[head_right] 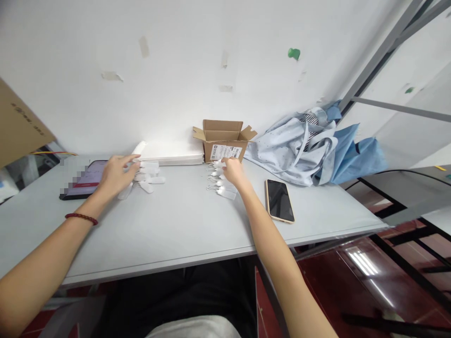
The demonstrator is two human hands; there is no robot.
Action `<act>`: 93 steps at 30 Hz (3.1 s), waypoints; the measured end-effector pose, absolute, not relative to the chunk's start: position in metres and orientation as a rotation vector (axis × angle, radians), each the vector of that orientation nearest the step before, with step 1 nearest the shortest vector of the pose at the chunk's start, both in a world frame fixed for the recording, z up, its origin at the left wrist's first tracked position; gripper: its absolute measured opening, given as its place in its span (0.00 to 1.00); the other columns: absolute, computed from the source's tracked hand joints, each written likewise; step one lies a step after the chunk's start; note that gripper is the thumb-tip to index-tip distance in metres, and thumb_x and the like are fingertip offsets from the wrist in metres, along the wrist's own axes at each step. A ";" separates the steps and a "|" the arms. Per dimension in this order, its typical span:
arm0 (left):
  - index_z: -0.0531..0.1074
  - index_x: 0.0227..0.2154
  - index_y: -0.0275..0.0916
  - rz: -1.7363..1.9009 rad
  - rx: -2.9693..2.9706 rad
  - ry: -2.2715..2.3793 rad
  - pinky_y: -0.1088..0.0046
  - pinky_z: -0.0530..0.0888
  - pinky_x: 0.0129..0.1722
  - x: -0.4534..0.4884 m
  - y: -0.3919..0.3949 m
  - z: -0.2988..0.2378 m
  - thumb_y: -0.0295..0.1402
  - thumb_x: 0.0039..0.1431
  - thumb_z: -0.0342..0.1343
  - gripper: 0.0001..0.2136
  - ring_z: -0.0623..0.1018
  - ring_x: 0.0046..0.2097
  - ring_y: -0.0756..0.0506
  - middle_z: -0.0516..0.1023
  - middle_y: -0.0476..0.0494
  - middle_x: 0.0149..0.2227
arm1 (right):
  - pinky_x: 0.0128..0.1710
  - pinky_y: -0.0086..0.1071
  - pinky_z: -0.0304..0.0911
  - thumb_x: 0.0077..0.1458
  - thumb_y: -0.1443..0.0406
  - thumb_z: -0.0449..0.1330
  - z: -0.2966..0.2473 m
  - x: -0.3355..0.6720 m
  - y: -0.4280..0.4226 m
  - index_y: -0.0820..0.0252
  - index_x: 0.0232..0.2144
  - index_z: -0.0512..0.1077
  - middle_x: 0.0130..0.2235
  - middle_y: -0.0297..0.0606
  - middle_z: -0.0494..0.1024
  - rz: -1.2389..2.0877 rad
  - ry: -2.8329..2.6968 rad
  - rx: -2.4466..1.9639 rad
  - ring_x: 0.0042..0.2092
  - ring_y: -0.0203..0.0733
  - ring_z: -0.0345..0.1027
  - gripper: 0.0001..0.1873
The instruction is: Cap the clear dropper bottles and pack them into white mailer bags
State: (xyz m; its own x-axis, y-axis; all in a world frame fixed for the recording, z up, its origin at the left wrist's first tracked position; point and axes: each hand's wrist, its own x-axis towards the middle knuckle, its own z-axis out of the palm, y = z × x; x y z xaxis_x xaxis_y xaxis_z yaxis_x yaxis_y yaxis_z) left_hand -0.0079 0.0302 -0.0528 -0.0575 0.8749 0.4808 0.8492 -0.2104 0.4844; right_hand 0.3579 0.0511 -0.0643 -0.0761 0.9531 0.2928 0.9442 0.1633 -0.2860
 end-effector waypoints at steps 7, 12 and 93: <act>0.78 0.44 0.35 0.987 2.436 1.823 0.54 0.60 0.56 -0.004 0.030 -0.062 0.41 0.61 0.46 0.20 0.68 0.52 0.35 0.72 0.31 0.45 | 0.50 0.38 0.62 0.55 0.73 0.55 -0.069 0.360 0.054 0.61 0.49 0.73 0.46 0.49 0.78 0.057 -2.010 -1.765 0.50 0.49 0.70 0.19; 0.78 0.40 0.36 1.013 2.381 1.836 0.56 0.60 0.56 0.000 0.029 -0.058 0.40 0.59 0.46 0.18 0.70 0.51 0.36 0.75 0.34 0.43 | 0.50 0.39 0.62 0.57 0.72 0.52 -0.063 0.358 0.053 0.63 0.47 0.74 0.47 0.49 0.77 0.041 -1.967 -1.715 0.49 0.49 0.70 0.18; 0.73 0.23 0.36 0.908 1.561 1.154 0.73 0.65 0.27 0.063 -0.025 -0.033 0.41 0.53 0.58 0.12 0.67 0.24 0.52 0.71 0.48 0.24 | 0.30 0.27 0.58 0.60 0.54 0.51 -0.047 0.272 -0.013 0.62 0.25 0.72 0.24 0.35 0.75 0.674 -1.866 -1.086 0.25 0.34 0.63 0.21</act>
State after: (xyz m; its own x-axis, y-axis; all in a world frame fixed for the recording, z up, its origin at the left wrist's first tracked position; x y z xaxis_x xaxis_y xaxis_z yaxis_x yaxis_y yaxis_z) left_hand 0.0627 -0.0248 -0.0331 0.2758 0.9609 0.0230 0.2484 -0.0944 0.9641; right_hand 0.2716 -0.0125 -0.0466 -0.2600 0.8783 0.4012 0.4195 0.4770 -0.7723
